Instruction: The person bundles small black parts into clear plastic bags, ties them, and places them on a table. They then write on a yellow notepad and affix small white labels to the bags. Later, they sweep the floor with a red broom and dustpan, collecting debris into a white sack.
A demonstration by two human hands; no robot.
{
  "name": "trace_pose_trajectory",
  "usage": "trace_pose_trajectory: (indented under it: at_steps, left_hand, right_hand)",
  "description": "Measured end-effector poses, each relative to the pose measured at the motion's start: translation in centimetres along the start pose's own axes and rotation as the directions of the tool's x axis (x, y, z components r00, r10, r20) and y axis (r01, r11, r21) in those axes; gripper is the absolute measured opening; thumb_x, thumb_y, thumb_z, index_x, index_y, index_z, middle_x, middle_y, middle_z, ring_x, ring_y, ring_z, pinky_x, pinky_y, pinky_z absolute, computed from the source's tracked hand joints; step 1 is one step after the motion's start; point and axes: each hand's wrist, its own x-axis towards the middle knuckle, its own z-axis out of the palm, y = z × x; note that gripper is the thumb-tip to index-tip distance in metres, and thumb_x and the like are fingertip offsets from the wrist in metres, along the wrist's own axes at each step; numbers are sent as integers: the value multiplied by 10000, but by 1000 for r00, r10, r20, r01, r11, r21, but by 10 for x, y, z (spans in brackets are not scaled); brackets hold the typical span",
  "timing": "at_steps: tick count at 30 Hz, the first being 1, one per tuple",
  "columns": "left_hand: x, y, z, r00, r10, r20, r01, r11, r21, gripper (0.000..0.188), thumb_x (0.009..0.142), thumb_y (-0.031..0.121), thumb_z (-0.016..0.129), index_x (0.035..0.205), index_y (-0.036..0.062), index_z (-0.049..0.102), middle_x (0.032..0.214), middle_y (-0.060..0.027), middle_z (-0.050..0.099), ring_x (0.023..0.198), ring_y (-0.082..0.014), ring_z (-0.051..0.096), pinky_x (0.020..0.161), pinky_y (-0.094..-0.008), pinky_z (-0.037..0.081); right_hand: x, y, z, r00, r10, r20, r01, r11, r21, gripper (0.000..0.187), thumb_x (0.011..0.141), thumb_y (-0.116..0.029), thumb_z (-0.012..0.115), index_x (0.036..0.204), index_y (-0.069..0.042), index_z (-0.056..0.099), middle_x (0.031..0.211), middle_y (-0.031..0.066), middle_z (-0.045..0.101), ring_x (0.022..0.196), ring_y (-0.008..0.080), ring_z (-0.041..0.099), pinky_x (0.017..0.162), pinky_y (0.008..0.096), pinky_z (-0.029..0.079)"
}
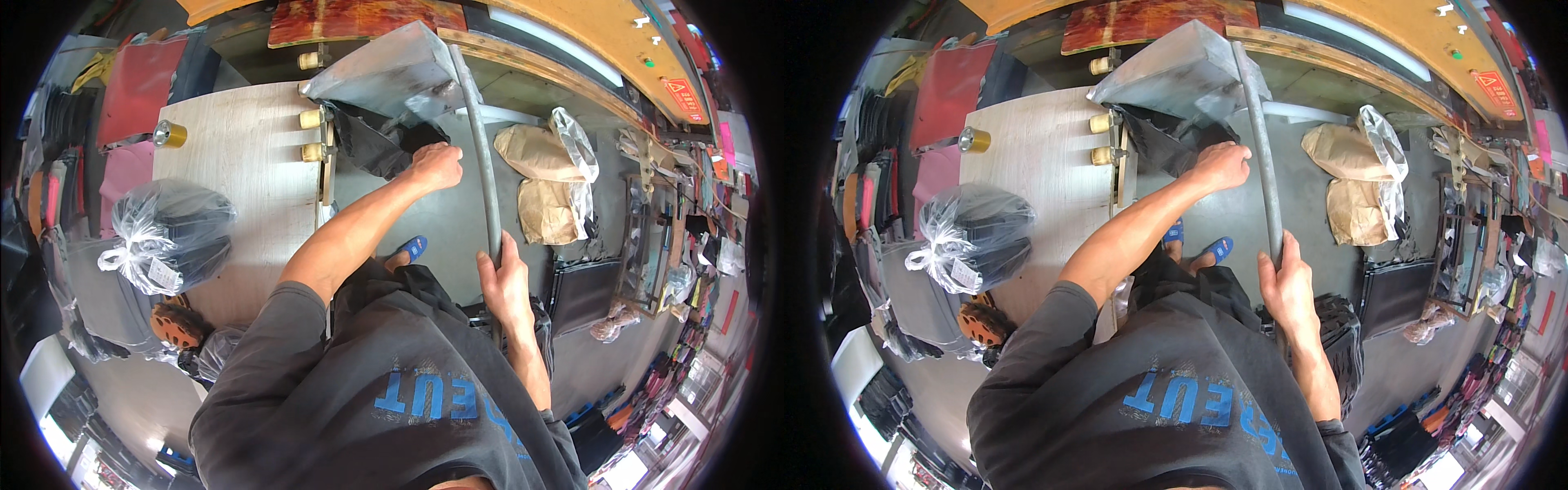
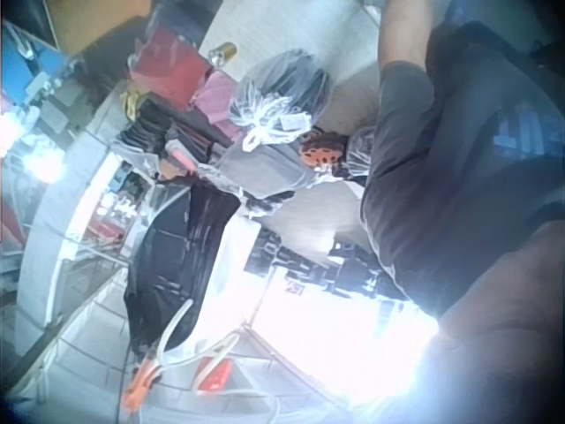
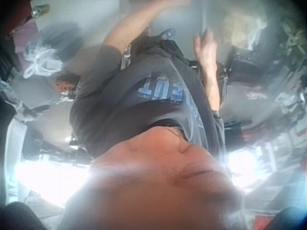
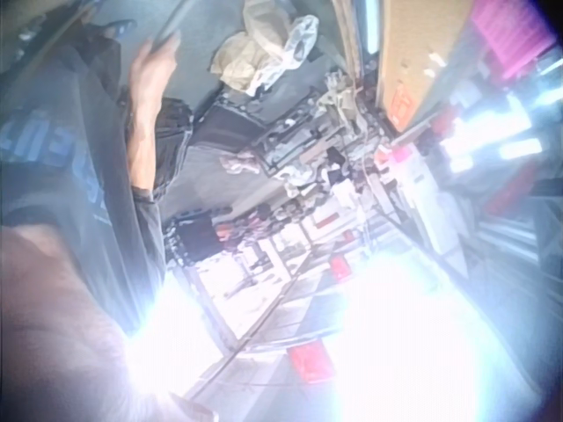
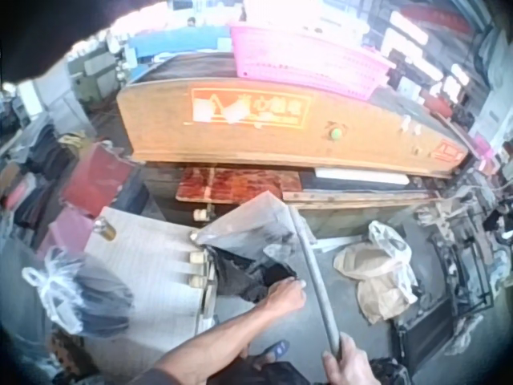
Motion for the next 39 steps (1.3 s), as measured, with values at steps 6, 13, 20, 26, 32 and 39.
trace_pose_trajectory:
  at_steps: [6, 13, 20, 26, 32, 39]
  left_hand:
    - [1, -4, 3, 1000, 24, -15, -24, 999, 21, 331, 921, 240, 590, 1173, 76, 728, 1220, -189, 700, 1182, -362, 652, 1031, -464, 502]
    - [4, -7, 7, 996, 53, -72, -56, 998, -34, 296, 883, 218, 622, 1109, 66, 738, 1148, -203, 706, 1145, -389, 659, 987, -500, 518]
    - [11, -11, 9, 994, 64, -87, -69, 996, -62, 296, 876, 212, 619, 1099, 65, 746, 1172, -216, 706, 1135, -402, 667, 971, -498, 530]
    - [11, -9, 3, 998, 46, -35, -48, 996, -77, 292, 874, 166, 590, 1088, 52, 753, 1152, -237, 709, 1120, -420, 673, 971, -505, 532]
    - [11, -6, -6, 999, 19, -27, -21, 996, -81, 310, 924, 188, 552, 1144, 80, 742, 1201, -207, 694, 1177, -391, 642, 1030, -485, 496]
    - [18, -13, -9, 998, 52, 24, -50, 996, -80, 308, 922, 177, 550, 1141, 74, 741, 1207, -201, 695, 1180, -391, 640, 1028, -479, 497]
  right_hand:
    - [-5, 10, 7, 999, -46, -27, 46, 999, 18, 472, 985, -115, 619, 1413, 18, 469, 777, 245, 651, 705, 382, 694, 683, 432, 534]
    - [-14, 15, 6, 1000, -16, -26, 17, 999, 33, 476, 988, -128, 629, 1416, 22, 483, 756, 214, 648, 671, 324, 679, 672, 408, 537]
    - [-15, 17, 5, 995, 91, -29, -90, 996, 23, 496, 980, -118, 639, 1435, 18, 495, 758, 200, 663, 669, 260, 680, 661, 381, 542]
    - [-10, 16, 10, 1000, 20, -23, -18, 997, 74, 560, 980, -128, 644, 1475, 64, 464, 786, 144, 681, 675, 169, 652, 652, 334, 533]
    - [-1, 19, 4, 995, 0, -100, 10, 994, 106, 566, 984, -144, 656, 1487, 38, 471, 763, 100, 656, 646, 116, 590, 619, 299, 511]
    - [0, 18, 3, 998, 59, -21, -54, 981, 184, 583, 974, -141, 669, 1483, 60, 467, 821, 90, 666, 714, 123, 605, 667, 299, 520]
